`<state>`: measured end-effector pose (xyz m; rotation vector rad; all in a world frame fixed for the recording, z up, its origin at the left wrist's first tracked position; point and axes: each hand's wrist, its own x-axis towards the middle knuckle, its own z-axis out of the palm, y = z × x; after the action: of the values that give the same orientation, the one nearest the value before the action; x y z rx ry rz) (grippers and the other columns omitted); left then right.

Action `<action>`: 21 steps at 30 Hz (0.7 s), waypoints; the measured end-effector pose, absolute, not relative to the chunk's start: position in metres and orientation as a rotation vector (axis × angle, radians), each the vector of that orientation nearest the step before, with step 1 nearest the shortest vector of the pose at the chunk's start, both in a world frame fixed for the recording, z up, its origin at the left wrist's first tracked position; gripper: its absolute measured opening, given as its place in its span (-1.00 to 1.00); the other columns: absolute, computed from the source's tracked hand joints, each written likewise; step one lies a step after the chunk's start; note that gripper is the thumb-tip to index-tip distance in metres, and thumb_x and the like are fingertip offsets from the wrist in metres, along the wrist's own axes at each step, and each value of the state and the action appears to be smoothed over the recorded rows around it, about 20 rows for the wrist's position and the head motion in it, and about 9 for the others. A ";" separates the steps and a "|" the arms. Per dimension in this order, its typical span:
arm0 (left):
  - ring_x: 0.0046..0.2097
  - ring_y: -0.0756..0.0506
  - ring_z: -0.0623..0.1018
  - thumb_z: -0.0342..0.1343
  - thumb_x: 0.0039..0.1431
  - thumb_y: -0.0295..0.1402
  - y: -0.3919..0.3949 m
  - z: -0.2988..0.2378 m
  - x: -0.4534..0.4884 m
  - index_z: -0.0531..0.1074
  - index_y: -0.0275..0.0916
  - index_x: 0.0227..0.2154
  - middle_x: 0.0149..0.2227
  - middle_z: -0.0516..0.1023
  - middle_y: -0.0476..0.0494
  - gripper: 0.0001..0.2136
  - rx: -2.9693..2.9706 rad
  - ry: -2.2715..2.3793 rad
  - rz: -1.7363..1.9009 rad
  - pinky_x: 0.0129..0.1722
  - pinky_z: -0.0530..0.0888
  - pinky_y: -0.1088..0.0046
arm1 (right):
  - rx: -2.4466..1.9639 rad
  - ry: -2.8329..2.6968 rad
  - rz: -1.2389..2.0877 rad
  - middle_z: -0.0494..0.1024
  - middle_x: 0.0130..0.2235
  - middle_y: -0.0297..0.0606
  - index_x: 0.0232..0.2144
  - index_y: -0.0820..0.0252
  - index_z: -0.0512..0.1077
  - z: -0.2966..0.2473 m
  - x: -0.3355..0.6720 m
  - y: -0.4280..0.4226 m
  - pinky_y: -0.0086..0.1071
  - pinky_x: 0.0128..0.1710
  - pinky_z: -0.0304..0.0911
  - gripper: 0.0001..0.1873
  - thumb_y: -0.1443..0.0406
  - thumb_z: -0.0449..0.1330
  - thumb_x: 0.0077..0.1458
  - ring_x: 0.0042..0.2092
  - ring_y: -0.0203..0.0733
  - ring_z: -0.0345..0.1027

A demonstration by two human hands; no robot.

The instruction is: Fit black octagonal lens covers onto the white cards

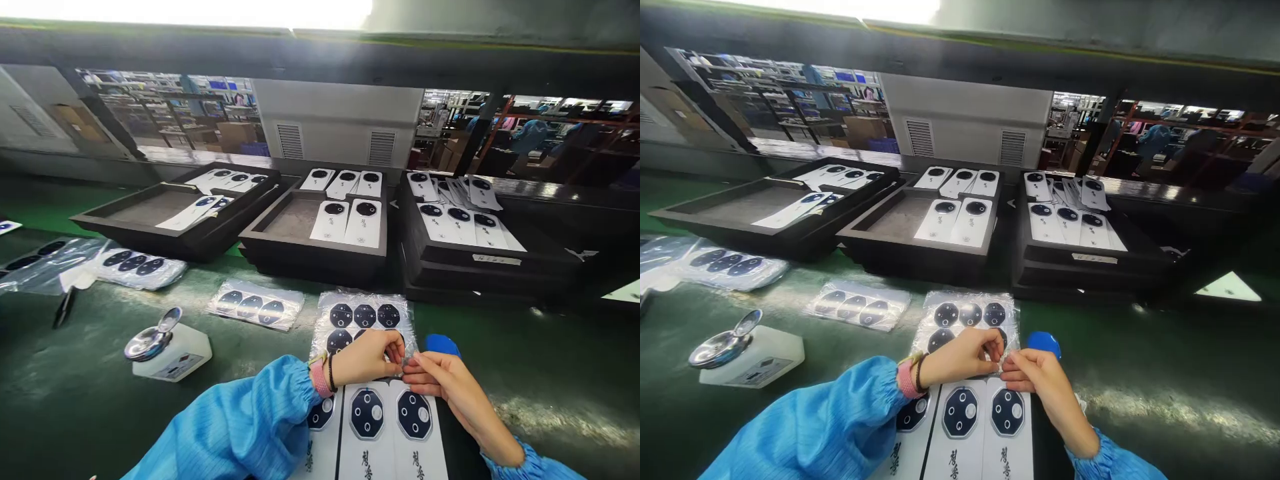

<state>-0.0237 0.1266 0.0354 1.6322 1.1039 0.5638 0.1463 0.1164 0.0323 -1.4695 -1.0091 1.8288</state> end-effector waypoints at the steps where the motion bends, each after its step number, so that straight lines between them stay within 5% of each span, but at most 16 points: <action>1: -0.40 0.03 0.43 0.15 -0.13 -0.65 0.126 0.035 -0.023 0.32 -0.27 -0.50 -0.51 0.38 0.10 -0.81 1.653 1.117 0.558 -0.33 0.37 0.55 | -1.485 -1.012 1.836 0.59 -0.52 -0.24 -0.61 0.27 0.53 0.032 0.147 0.117 -0.49 -0.44 0.41 -0.43 -0.08 0.43 -0.60 -0.46 -0.26 0.50; 14: -0.44 0.02 0.38 0.10 -0.03 -0.58 0.132 0.031 -0.022 0.27 -0.25 -0.46 -0.51 0.33 0.08 -0.86 1.774 1.150 0.475 -0.44 0.27 0.57 | -1.584 -1.076 1.835 0.54 -0.54 -0.26 -0.55 0.26 0.52 0.027 0.155 0.123 -0.43 -0.48 0.40 -0.40 -0.12 0.39 -0.54 -0.48 -0.24 0.46; 21: -0.45 0.03 0.37 0.07 0.02 -0.58 0.132 0.032 -0.022 0.27 -0.25 -0.46 -0.51 0.33 0.09 -0.88 1.819 1.157 0.455 -0.44 0.27 0.58 | -1.640 -1.338 1.666 0.51 -0.57 -0.28 -0.52 0.23 0.54 0.014 0.165 0.124 -0.44 -0.52 0.38 -0.56 -0.02 0.36 -0.32 -0.50 -0.21 0.46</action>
<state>-0.0215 0.1315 0.0317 1.8194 1.1571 0.4553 0.1655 0.1245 0.0136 -1.6404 -1.3380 1.6660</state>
